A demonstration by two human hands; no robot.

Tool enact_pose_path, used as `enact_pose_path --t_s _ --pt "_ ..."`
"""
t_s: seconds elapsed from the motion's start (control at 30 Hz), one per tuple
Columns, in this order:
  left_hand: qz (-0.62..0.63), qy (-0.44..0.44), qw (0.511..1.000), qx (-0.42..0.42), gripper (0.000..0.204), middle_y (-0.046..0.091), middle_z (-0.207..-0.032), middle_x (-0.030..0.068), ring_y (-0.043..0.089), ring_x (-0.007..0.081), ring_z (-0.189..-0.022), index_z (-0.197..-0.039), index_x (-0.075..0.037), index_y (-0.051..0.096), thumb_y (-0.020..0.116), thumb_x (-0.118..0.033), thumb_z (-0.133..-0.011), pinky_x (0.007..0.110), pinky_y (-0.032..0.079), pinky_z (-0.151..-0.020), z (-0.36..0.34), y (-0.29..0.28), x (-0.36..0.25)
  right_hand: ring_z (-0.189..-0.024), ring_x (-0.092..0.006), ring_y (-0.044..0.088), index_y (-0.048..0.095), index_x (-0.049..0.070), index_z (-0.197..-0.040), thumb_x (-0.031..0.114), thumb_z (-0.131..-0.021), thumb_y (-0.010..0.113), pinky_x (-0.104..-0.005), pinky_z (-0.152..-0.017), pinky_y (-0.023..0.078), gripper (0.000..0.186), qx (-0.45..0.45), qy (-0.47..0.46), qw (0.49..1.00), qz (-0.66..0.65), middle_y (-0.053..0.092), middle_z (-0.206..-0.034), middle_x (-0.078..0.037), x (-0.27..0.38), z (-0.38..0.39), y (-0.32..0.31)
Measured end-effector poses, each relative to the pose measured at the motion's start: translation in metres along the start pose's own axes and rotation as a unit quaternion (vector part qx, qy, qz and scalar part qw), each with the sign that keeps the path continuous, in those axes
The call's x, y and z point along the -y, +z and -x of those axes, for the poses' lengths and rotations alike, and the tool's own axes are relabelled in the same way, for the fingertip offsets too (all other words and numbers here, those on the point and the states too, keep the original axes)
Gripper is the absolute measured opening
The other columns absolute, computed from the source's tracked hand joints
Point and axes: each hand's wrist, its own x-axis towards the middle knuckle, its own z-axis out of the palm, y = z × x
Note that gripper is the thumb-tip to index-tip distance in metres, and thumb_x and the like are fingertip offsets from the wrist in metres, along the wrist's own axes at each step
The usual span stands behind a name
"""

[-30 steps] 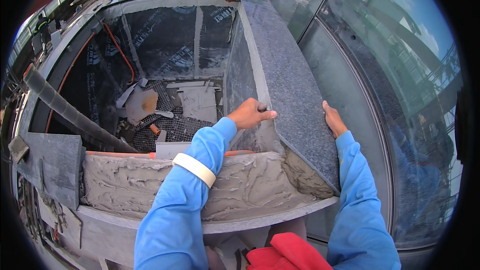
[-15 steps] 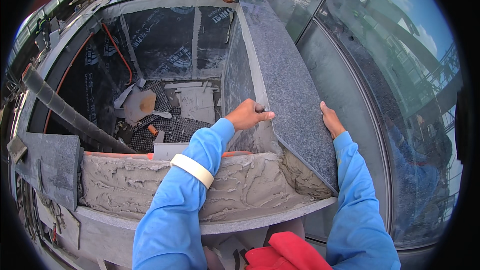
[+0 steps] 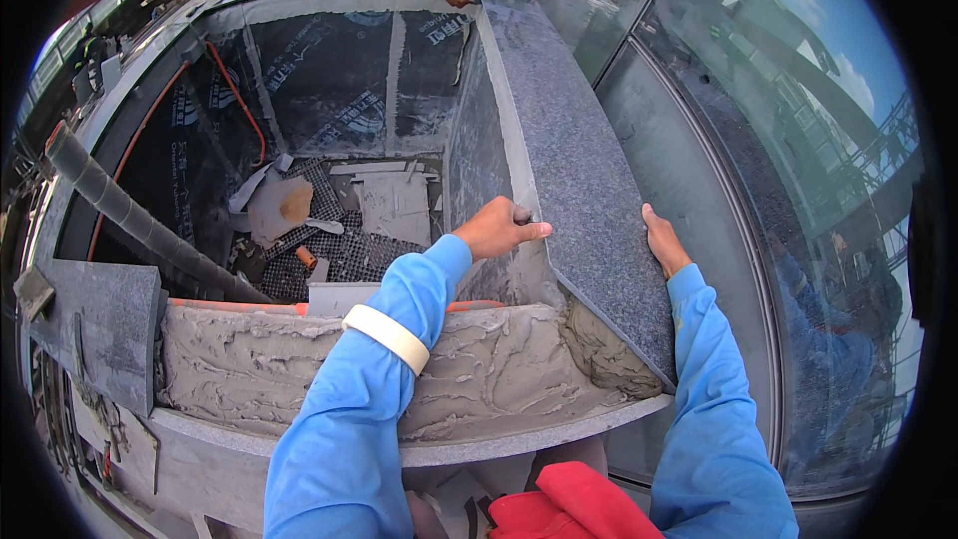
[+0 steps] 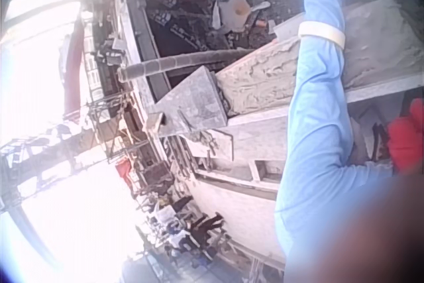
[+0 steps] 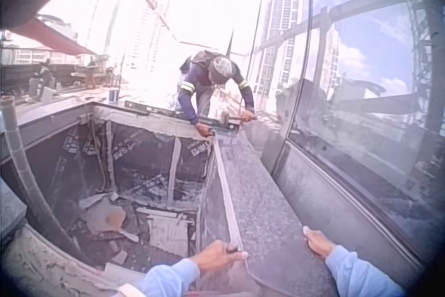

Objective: The person places a large stone tile onto a prepared mortar bed on a curved ledge, adjusts its position, and then uses a trowel to apply and smooth mortar along the tile edges. The worker also handles a small container and tube, likely for sealant or adhesive, while other workers are visible in the background.

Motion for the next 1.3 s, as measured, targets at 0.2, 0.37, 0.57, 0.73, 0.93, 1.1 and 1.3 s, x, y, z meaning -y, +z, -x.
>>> enact_pose_path --t_s 0.2,0.37,0.57,0.73,0.93,1.1,1.3 --pt "-0.024 -0.012 1.000 0.009 0.057 0.065 -0.073 0.0139 0.060 0.0198 -0.069 -0.092 0.011 0.075 0.077 -0.046 -0.092 0.042 0.048 -0.064 0.001 -0.002 -0.003 -0.135 -0.0311 0.052 0.052 -0.013 -0.141 0.049 -0.109 0.042 -0.0370 -0.114 0.036 0.071 0.008 -0.003 1.000 -0.015 0.056 -0.145 -0.023 -0.007 -0.007 -0.001" --pt "-0.013 0.001 1.000 0.006 0.054 0.055 -0.067 0.0065 0.048 0.0134 -0.066 -0.097 0.010 0.075 0.073 -0.044 -0.097 0.036 0.042 -0.059 0.002 0.000 -0.003 -0.136 -0.0311 0.051 0.052 -0.013 -0.141 0.049 -0.109 0.042 -0.0371 -0.114 0.036 0.071 -0.005 -0.002 1.000 -0.003 0.056 -0.145 -0.023 -0.004 -0.003 0.000" --pt "-0.020 -0.006 1.000 0.010 0.057 0.060 -0.071 0.0099 0.053 0.0152 -0.069 -0.101 0.011 0.074 0.074 -0.045 -0.096 0.037 0.045 -0.062 0.000 0.000 0.000 -0.139 -0.0316 0.049 0.049 -0.015 -0.142 0.049 -0.109 0.041 -0.0372 -0.115 0.034 0.072 -0.004 -0.007 1.000 0.004 0.053 -0.148 -0.024 0.001 0.001 0.000" --pt "-0.036 -0.007 0.999 0.003 0.068 0.071 -0.104 0.0294 0.069 0.0304 -0.101 -0.120 0.018 0.066 0.074 -0.045 -0.095 0.041 0.053 -0.088 0.001 -0.001 -0.004 -0.137 -0.0307 0.051 0.049 -0.015 -0.142 0.049 -0.109 0.041 -0.0365 -0.114 0.036 0.073 -0.009 -0.001 1.000 -0.001 0.055 -0.146 -0.023 -0.005 -0.005 -0.001" --pt "-0.035 -0.015 0.999 0.011 0.076 0.065 -0.121 0.0383 0.066 0.0403 -0.118 -0.127 0.022 0.058 0.073 -0.045 -0.095 0.043 0.051 -0.101 0.004 -0.004 -0.008 -0.135 -0.0298 0.052 0.051 -0.014 -0.141 0.049 -0.109 0.041 -0.0364 -0.112 0.038 0.072 0.005 -0.006 1.000 -0.009 0.057 -0.144 -0.023 -0.009 -0.007 -0.003" --pt "-0.033 -0.025 0.999 0.021 0.078 0.062 -0.125 0.0398 0.063 0.0416 -0.123 -0.129 0.023 0.055 0.073 -0.045 -0.095 0.044 0.050 -0.103 0.003 -0.003 -0.007 -0.134 -0.0300 0.053 0.051 -0.014 -0.141 0.049 -0.109 0.042 -0.0361 -0.113 0.037 0.072 0.016 -0.007 1.000 -0.011 0.057 -0.144 -0.023 -0.006 -0.006 -0.003" --pt "-0.022 -0.029 0.999 0.030 0.078 0.063 -0.125 0.0393 0.063 0.0417 -0.122 -0.128 0.023 0.056 0.073 -0.046 -0.095 0.044 0.050 -0.103 0.005 -0.005 -0.013 -0.136 -0.0306 0.051 0.051 -0.014 -0.141 0.049 -0.109 0.042 -0.0361 -0.114 0.036 0.072 0.001 -0.004 1.000 0.000 0.055 -0.146 -0.024 -0.002 -0.002 -0.002"
